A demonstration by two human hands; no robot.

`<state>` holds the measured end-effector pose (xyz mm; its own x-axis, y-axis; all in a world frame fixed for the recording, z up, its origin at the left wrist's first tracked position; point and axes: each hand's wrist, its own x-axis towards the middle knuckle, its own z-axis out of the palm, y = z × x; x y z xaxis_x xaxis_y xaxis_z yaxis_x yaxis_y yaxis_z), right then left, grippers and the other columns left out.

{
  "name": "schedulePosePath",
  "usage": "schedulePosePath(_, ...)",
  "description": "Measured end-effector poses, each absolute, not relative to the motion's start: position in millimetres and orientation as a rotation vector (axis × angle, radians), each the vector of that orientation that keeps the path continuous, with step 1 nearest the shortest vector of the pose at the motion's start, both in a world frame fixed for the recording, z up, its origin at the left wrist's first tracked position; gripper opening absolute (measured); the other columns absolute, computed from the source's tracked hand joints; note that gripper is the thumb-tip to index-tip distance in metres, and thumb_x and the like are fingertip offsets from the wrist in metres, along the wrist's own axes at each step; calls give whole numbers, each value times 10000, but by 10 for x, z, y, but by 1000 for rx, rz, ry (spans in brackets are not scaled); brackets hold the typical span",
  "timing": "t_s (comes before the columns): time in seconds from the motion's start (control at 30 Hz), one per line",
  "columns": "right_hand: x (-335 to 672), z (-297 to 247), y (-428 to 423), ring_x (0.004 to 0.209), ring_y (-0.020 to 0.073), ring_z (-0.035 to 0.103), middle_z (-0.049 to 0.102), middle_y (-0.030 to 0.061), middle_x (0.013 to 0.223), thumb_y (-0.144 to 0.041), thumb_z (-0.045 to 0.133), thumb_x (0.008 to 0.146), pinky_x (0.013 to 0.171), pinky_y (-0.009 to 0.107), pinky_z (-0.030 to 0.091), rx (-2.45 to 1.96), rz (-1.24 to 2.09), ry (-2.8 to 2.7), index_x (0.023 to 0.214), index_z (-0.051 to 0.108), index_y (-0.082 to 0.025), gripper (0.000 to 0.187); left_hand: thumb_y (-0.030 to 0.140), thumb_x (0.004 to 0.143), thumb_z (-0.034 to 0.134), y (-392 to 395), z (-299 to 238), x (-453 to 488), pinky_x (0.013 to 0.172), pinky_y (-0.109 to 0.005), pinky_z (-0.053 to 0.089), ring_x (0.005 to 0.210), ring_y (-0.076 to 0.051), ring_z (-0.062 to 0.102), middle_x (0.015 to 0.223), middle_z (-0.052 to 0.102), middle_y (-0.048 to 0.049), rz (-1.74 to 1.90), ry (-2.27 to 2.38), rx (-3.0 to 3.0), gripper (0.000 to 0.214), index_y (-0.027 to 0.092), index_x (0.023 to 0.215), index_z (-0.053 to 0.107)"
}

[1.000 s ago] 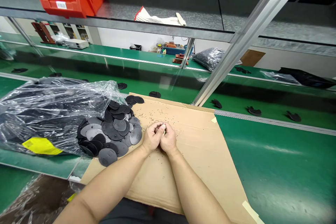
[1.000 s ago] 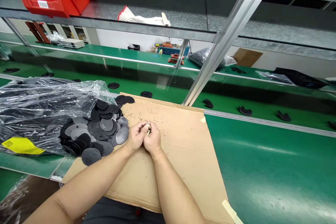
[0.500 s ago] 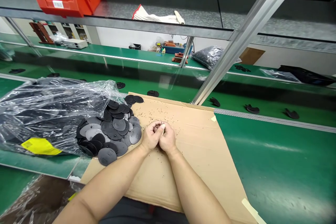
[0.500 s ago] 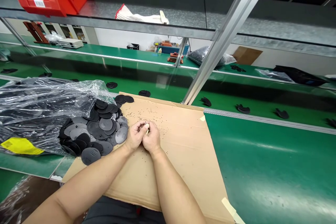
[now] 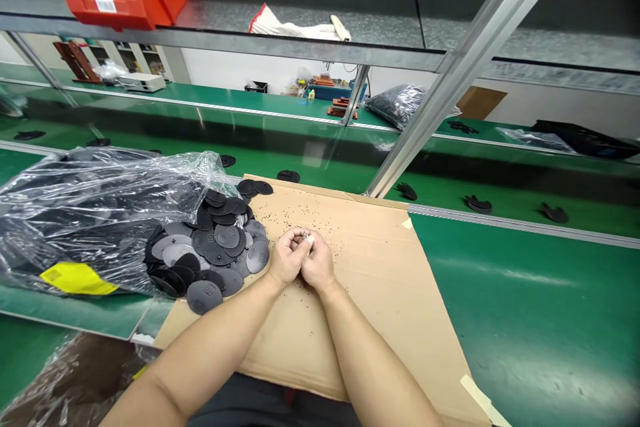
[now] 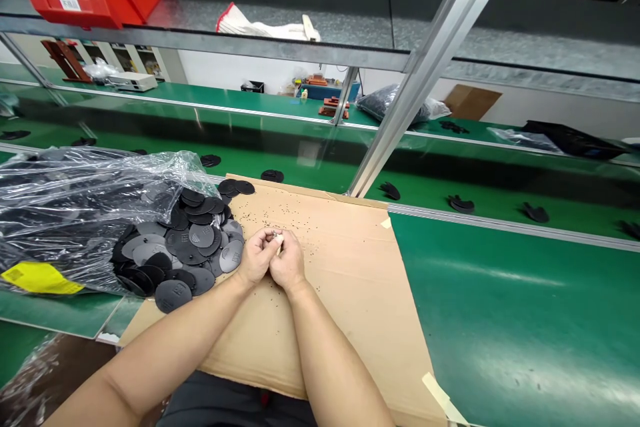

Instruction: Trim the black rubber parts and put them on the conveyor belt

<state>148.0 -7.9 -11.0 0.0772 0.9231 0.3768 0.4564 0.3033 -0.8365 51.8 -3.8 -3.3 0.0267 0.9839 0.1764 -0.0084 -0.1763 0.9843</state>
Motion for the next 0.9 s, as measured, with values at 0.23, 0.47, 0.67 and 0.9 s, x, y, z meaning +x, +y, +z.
schedulePosePath(0.23,1481,-120,-77,854,210,598,653,62,910,-324,597,797,762,340,477,-1335,573,-1549,918,619,-198,176,346,789,628,-37,-37,518,719,-266,496,734,-149,616,808,670,-35,1322,1102,1343,222,170,919,662)
schedulePosePath(0.47,1476,-102,-86,858,212,603,657,60,907,-301,591,792,764,341,480,-1350,558,-1545,922,620,-201,166,356,813,606,-48,-11,506,763,-267,486,790,-156,623,861,686,-45,1348,1081,1391,219,172,910,672)
schedulePosePath(0.67,1469,-70,-95,869,213,599,656,65,913,-274,569,789,776,349,485,-1356,555,-1554,920,630,-197,164,356,815,607,-46,-26,505,746,-261,486,775,-154,618,839,682,-41,1366,1076,1397,215,164,892,670)
schedulePosePath(0.9,1461,-49,-102,879,222,599,652,66,910,-283,579,778,784,361,487,-1353,562,-1561,920,628,-196,173,348,794,632,-11,-111,519,734,-267,495,753,-151,610,835,674,-48,1366,1067,1336,221,159,902,668)
